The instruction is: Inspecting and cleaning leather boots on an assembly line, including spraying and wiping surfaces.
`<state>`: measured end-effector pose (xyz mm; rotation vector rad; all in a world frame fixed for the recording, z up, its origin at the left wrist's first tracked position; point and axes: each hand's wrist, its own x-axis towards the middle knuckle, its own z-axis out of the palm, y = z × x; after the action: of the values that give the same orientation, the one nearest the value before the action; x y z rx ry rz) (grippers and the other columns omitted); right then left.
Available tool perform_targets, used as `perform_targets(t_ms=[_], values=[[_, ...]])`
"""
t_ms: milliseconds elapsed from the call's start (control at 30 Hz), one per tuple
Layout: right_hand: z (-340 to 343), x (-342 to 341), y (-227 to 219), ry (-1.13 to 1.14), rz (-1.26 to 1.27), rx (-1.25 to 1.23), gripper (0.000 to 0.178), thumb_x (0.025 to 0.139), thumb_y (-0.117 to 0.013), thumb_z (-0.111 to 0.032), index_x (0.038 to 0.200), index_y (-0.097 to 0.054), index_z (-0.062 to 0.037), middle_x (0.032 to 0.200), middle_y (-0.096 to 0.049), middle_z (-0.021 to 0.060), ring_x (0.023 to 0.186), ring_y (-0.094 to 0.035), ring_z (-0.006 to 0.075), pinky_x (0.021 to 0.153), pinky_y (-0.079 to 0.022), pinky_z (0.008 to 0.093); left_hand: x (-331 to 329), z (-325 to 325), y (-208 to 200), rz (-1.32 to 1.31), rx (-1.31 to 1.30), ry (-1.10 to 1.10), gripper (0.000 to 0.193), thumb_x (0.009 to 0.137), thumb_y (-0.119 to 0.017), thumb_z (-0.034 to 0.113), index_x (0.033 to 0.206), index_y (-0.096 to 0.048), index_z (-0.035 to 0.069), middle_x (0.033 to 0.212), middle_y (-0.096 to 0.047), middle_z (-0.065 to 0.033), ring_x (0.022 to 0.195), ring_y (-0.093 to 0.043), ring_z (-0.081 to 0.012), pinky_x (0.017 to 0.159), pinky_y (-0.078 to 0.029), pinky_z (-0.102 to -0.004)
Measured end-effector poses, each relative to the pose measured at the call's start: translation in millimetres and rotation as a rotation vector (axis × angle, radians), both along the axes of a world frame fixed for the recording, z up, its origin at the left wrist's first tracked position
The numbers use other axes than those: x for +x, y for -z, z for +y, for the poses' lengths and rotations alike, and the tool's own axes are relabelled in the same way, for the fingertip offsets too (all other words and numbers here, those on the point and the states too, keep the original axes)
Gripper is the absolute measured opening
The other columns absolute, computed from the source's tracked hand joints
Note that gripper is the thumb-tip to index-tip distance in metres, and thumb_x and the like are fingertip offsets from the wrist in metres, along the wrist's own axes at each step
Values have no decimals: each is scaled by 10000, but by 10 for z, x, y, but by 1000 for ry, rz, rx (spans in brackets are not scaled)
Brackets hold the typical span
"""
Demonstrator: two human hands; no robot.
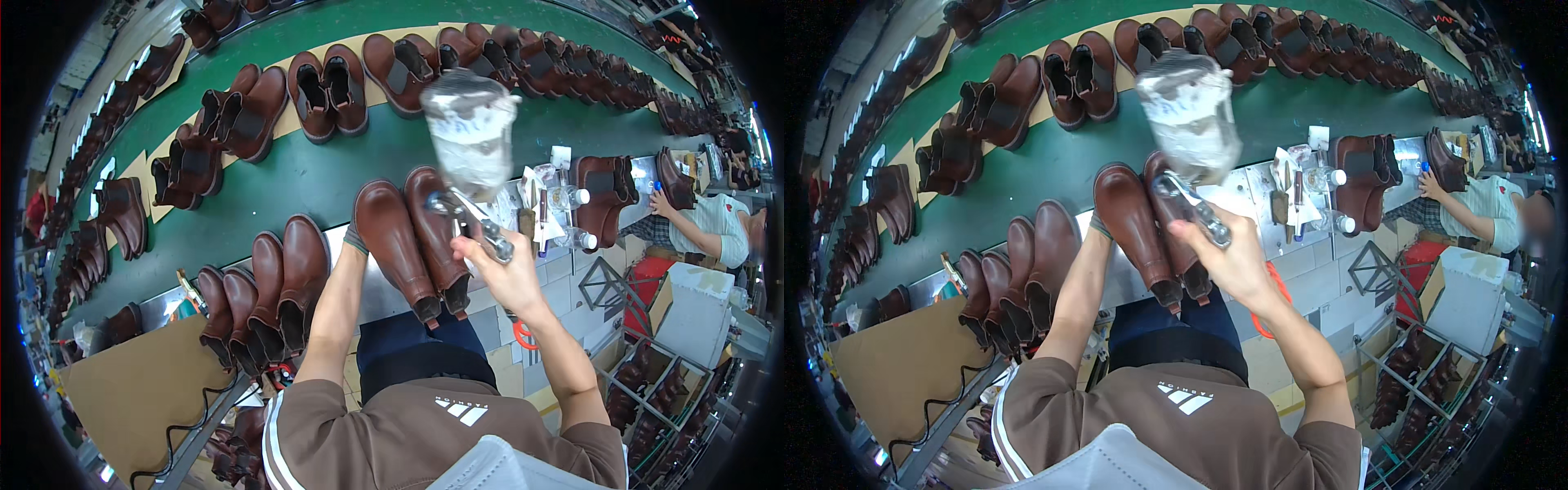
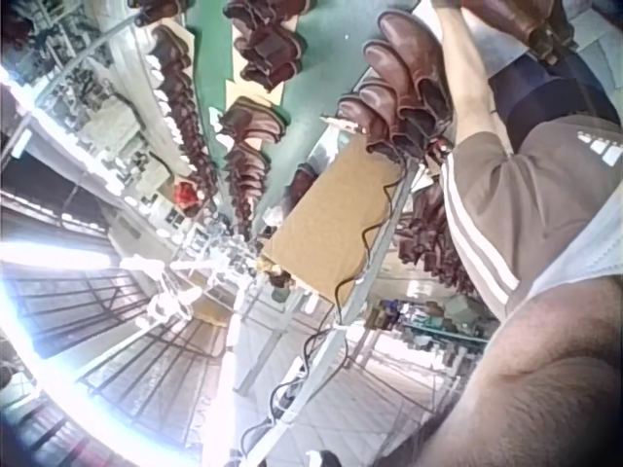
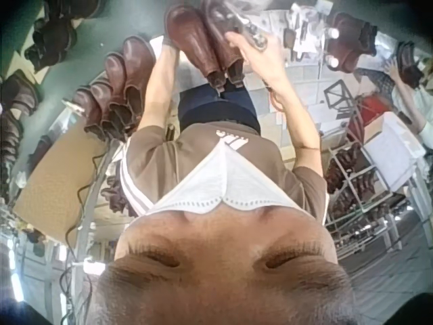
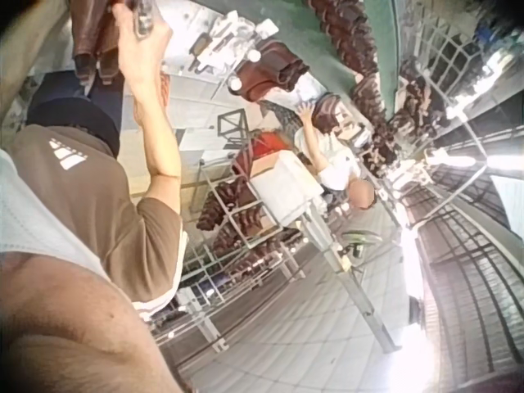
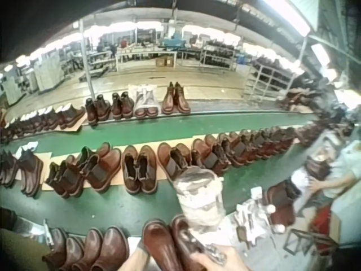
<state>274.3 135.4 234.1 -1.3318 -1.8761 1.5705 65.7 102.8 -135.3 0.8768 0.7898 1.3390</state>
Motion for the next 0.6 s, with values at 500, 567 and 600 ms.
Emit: perform_targets(t_ms=[500,567,600], values=[[249,511,-228,44,-217,77,248,800,-686,-175,712,-560,19,570,-462,-23,557,-378,44,481,-334,230,-59,-266,-10,-185,-38,-62,226,907,-499,168,1103,-517,56,1083,-532,-82,1009,-458,-190,994,-325,-310],[192,604,-279,34,-240,113,247,798,-688,-166,705,-555,19,567,-456,-25,552,-375,43,474,-327,233,-39,-252,-14,-708,-100,-29,230,910,-493,170,1108,-515,56,1096,-532,-83,1017,-459,-191,999,-321,-313],[151,577,-330,25,-188,62,267,796,-692,-188,677,-537,-6,571,-492,-18,550,-406,37,483,-344,226,-102,-248,0,-277,-33,-56,240,915,-482,174,1122,-506,56,1114,-528,-84,1028,-458,-191,1007,-312,-315]])
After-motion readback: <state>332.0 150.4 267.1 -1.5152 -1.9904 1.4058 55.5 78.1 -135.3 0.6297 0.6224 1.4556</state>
